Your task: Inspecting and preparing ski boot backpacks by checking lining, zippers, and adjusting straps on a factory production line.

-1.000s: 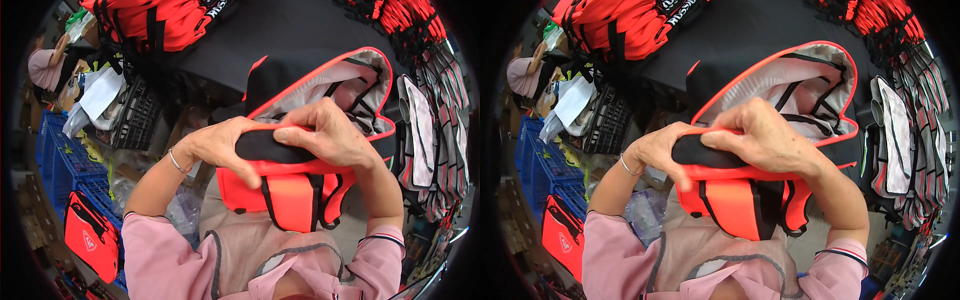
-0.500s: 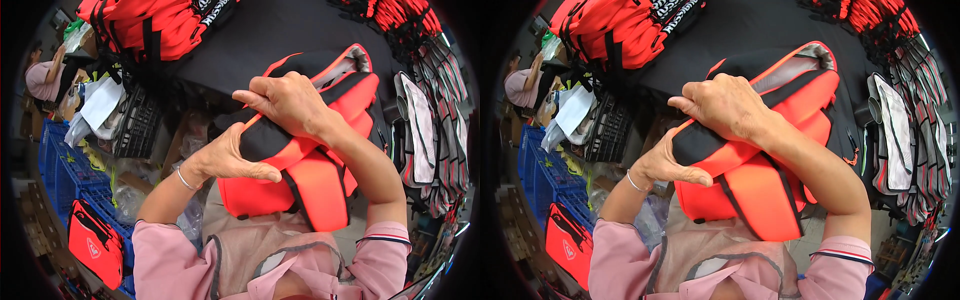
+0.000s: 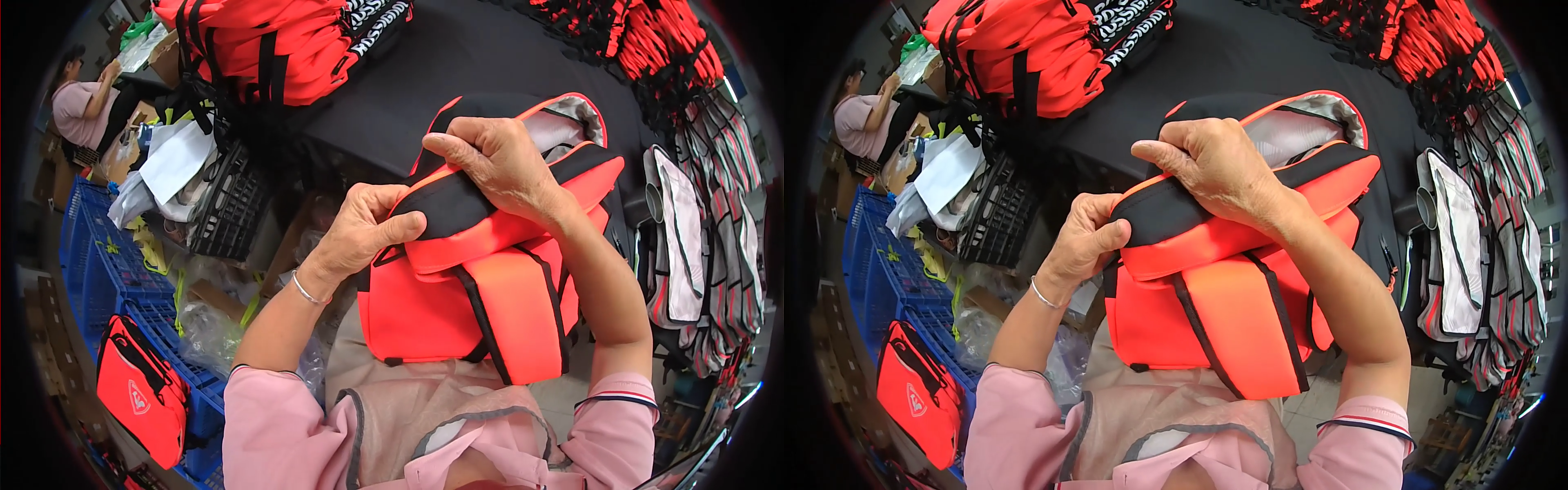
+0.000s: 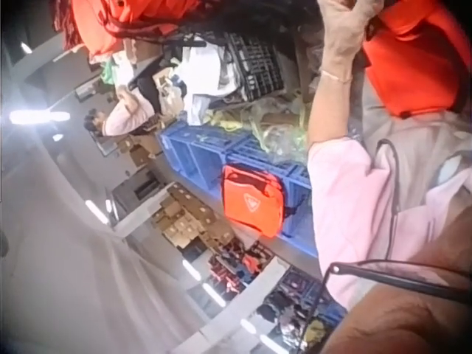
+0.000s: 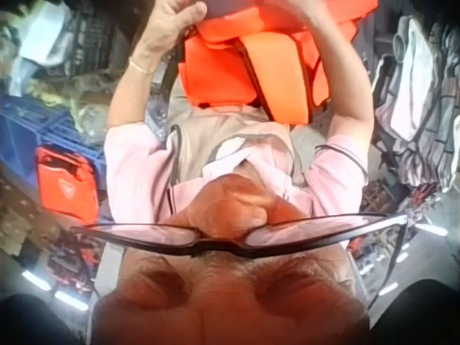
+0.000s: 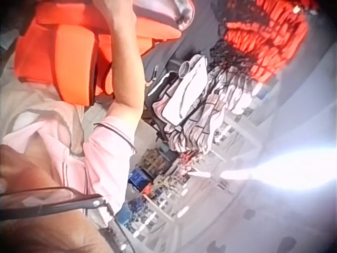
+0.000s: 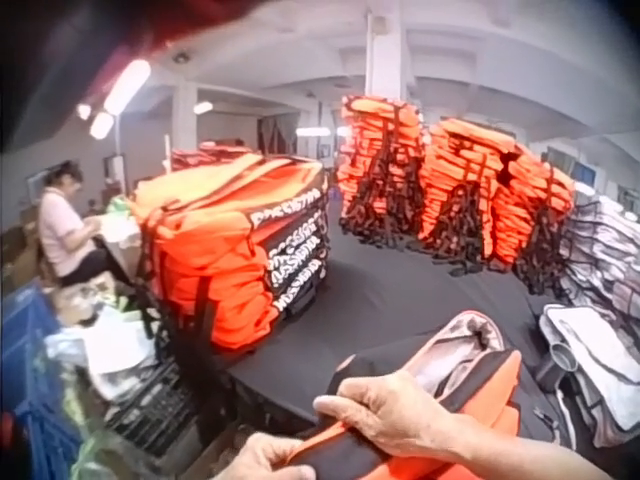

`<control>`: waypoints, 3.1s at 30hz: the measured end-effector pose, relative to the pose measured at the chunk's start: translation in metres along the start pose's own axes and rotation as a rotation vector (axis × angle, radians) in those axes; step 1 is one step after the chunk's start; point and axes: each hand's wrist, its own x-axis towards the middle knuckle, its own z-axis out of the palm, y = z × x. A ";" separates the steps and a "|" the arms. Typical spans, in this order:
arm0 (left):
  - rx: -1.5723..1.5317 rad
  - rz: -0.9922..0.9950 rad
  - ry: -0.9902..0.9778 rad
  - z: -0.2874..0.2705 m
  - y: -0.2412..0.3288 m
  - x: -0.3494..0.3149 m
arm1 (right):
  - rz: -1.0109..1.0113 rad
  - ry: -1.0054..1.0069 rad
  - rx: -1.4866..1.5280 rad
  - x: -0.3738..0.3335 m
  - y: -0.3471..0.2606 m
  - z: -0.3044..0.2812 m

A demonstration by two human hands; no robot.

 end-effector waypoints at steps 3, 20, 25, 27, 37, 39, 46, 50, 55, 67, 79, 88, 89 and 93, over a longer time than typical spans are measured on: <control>-0.028 -0.028 -0.012 0.004 -0.005 -0.002 | -0.051 0.031 -0.087 -0.003 -0.004 0.004; 0.108 0.025 -0.082 -0.012 0.006 -0.007 | -0.006 0.027 0.005 -0.002 0.013 -0.001; -0.038 -0.047 -0.115 -0.009 -0.006 -0.004 | -0.100 0.125 -0.114 0.000 0.011 0.002; -0.147 -0.076 -0.171 -0.008 -0.017 -0.003 | -0.126 0.154 -0.182 0.000 0.009 0.005; -0.213 -0.163 -0.180 -0.006 -0.016 0.011 | -0.144 0.287 -0.126 0.004 0.031 0.001; -0.227 -0.160 -0.164 -0.006 -0.018 0.009 | -0.248 0.338 -0.180 0.003 0.027 0.002; -0.447 -0.237 -0.138 -0.006 -0.029 0.007 | -0.343 0.414 -0.334 0.004 0.031 0.003; -0.465 -0.265 -0.109 -0.010 -0.043 0.009 | -0.429 0.447 -0.369 0.007 0.034 0.008; -0.445 -0.252 -0.210 -0.010 -0.037 0.013 | -0.317 0.339 -0.295 0.013 0.042 0.004; 0.132 0.269 0.120 -0.058 0.031 0.049 | -0.072 0.299 -0.464 -0.001 0.077 -0.123; 0.814 0.097 0.587 -0.119 -0.046 0.114 | 0.651 0.510 -0.160 -0.100 0.227 -0.052; 0.895 -0.011 0.557 -0.095 -0.060 0.139 | 0.694 0.532 -0.259 -0.143 0.210 -0.077; 0.999 0.012 0.608 -0.094 -0.062 0.143 | 0.686 0.546 -0.495 -0.145 0.213 -0.064; 1.674 0.617 0.643 -0.064 -0.054 0.134 | 0.338 0.497 -0.745 -0.147 0.173 -0.042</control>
